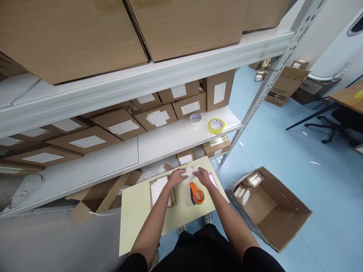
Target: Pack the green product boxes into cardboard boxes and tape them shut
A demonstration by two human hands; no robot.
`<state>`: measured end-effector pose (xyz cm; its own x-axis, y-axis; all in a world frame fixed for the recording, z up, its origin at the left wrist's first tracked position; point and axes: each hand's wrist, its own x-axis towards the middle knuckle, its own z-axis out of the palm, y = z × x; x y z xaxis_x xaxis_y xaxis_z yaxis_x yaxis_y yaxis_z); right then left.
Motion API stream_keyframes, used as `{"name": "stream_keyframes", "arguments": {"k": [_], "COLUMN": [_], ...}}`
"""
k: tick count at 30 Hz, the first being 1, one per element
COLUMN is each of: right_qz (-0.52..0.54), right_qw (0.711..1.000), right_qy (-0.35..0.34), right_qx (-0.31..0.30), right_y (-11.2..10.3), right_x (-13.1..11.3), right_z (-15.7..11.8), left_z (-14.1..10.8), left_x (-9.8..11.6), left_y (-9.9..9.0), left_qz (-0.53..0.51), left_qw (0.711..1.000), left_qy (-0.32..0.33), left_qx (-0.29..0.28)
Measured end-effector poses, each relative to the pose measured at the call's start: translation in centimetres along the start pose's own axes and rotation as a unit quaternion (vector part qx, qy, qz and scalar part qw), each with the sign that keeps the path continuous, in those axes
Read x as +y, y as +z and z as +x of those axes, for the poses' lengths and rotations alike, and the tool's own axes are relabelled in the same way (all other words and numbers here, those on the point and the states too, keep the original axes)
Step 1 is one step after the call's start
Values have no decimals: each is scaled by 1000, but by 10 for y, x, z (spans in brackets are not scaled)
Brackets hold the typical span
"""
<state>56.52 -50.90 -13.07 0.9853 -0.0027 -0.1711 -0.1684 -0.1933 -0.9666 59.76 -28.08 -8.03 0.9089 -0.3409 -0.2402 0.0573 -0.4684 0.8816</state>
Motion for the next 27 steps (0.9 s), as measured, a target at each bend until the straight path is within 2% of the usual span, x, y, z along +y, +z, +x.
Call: {"name": "stream_keyframes", "arguments": {"k": [5, 10, 15, 18, 21, 23, 25, 26, 27], "right_qz": [85, 94, 180, 223, 239, 237, 209, 186, 160], "right_qw": [996, 994, 975, 969, 969, 971, 977, 981, 984], "right_qy": [18, 5, 12, 12, -3, -19, -41, -55, -68], "right_qx": [30, 59, 126, 106, 68, 36, 4, -16, -39], "right_y": [-27, -37, -59, -67, -57, -46, -36, -33, -30], "right_x": [-24, -42, -59, -68, -78, -86, -95, -100, -106], "right_z": [-18, -36, -54, -64, -69, -68, -66, -65, -64], "left_z": [-1, 10, 12, 14, 11, 1, -21, -35, -52], "left_x": [33, 42, 33, 35, 47, 56, 61, 63, 63], "left_y": [-31, -32, -33, -29, -15, -5, 1, 3, 3], "left_qz": [-29, -55, -133, -116, -87, -69, -103, -141, -180], "left_qw": [998, 994, 991, 993, 987, 980, 967, 959, 956], "left_qy": [-20, -46, -33, -28, -19, -5, 6, 1, -7], "left_qx": [-48, -82, -11, 18, 131, 189, 231, 245, 232]}}
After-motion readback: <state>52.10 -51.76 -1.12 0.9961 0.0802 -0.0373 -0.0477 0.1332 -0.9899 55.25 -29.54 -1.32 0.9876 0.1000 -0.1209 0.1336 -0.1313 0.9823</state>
